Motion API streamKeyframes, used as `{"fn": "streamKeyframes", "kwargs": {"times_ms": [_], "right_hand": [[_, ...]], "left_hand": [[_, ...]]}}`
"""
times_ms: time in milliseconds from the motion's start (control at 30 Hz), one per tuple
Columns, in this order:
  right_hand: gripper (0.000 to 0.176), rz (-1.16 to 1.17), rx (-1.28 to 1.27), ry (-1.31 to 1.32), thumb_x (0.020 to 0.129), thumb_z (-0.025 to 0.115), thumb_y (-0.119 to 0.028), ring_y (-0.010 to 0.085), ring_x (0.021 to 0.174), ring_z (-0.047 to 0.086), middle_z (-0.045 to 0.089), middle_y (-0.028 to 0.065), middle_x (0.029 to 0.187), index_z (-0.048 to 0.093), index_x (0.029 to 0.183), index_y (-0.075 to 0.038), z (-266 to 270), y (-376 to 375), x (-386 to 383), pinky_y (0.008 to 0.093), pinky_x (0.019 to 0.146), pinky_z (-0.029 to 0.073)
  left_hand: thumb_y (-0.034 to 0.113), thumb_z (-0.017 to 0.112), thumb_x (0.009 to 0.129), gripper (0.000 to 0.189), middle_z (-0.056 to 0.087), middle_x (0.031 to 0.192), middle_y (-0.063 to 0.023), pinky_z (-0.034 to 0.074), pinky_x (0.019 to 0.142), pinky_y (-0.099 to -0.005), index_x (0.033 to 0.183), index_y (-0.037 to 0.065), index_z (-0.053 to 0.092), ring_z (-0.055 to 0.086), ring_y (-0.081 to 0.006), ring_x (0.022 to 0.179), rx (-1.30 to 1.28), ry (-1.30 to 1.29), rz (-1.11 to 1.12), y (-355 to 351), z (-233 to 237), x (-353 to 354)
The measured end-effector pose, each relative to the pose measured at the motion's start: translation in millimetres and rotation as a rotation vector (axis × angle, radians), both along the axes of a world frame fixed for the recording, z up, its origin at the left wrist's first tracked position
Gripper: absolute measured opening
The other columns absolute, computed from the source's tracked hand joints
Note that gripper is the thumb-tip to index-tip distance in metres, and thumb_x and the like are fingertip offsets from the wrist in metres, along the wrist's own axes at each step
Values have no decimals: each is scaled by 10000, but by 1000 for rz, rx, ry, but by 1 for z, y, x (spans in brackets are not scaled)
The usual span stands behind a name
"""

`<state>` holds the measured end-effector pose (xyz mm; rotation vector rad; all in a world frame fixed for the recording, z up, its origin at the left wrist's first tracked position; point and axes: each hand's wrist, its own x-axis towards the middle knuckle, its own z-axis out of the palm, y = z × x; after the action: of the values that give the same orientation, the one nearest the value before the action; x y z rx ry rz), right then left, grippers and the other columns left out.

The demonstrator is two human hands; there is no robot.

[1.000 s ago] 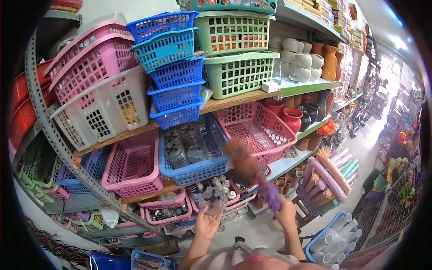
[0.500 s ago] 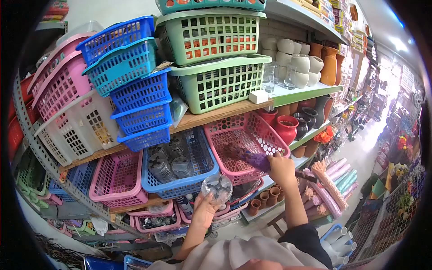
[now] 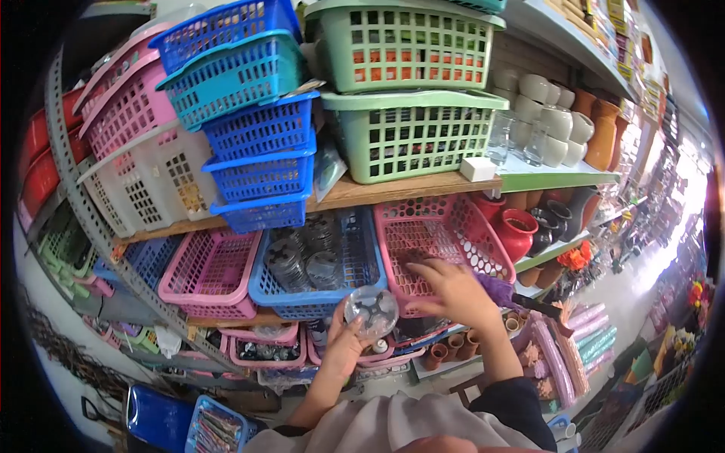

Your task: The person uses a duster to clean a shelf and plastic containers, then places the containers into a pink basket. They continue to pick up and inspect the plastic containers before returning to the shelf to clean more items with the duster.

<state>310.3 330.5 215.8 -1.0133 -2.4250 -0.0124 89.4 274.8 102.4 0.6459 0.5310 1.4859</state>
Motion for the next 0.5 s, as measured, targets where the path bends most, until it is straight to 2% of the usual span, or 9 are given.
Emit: {"fn": "streamKeyframes", "kwargs": {"times_ms": [67,100,133,200,267,333,400,467,500], "right_hand": [[930,208,-173,-12,683,722,-543,364,1234,444,465,203,1320,353,1398,-78,-1,5,-23,494,974,376],[989,277,-205,-31,681,754,-493,389,1254,419,424,248,1345,283,1414,-24,0,8,-37,470,994,376],[989,297,-214,-31,681,754,-493,389,1254,419,424,248,1345,283,1414,-24,-4,16,-51,470,994,376],[990,487,-375,267,671,815,-360,327,1261,438,407,237,1368,273,1405,24,-22,39,-80,405,1042,348],[948,548,-387,388,665,827,-249,278,1255,441,430,230,1345,285,1380,59,-30,58,-104,364,1047,349],[894,549,-480,422,622,854,-250,247,1160,514,530,204,1224,376,1309,62,-22,74,-124,339,1003,392],[902,481,-568,361,595,869,-268,248,1126,538,557,198,1182,400,1285,75,-14,90,-137,336,983,407],[958,477,-604,398,542,885,-280,263,1135,529,548,216,1186,401,1270,113,-20,112,-152,332,985,404],[960,430,-588,356,530,885,-281,275,1136,528,544,223,1191,409,1264,115,-25,126,-159,336,984,406]], "left_hand": [[109,539,922,565,433,1336,-123,522,902,-466,1405,140,250,548,-289,1145,13,20,65,4,5,-11],[117,539,925,564,431,1339,-122,519,904,-470,1406,132,245,544,-289,1151,58,30,93,6,13,-16],[125,539,928,565,428,1341,-120,517,905,-474,1407,125,241,539,-289,1157,103,41,121,9,22,-22],[160,539,939,558,455,1311,-134,531,877,-441,1404,106,235,560,-268,1128,126,96,104,19,28,-41],[178,578,923,592,465,1301,-139,544,841,-403,1403,105,238,577,-255,1094,117,215,145,30,40,-62],[207,636,892,645,463,1302,-136,547,817,-370,1397,96,251,562,-234,1105,121,355,152,40,53,-83],[326,710,832,723,476,1278,-123,521,832,-362,1384,69,322,517,-238,1148,154,719,298,55,62,-100],[433,744,769,724,495,1261,-125,489,857,-392,1296,26,460,541,-284,1114,245,1280,526,97,32,-145],[433,744,769,724,495,1261,-125,489,857,-392,1296,26,460,541,-284,1114,241,1280,539,102,35,-153]]}}
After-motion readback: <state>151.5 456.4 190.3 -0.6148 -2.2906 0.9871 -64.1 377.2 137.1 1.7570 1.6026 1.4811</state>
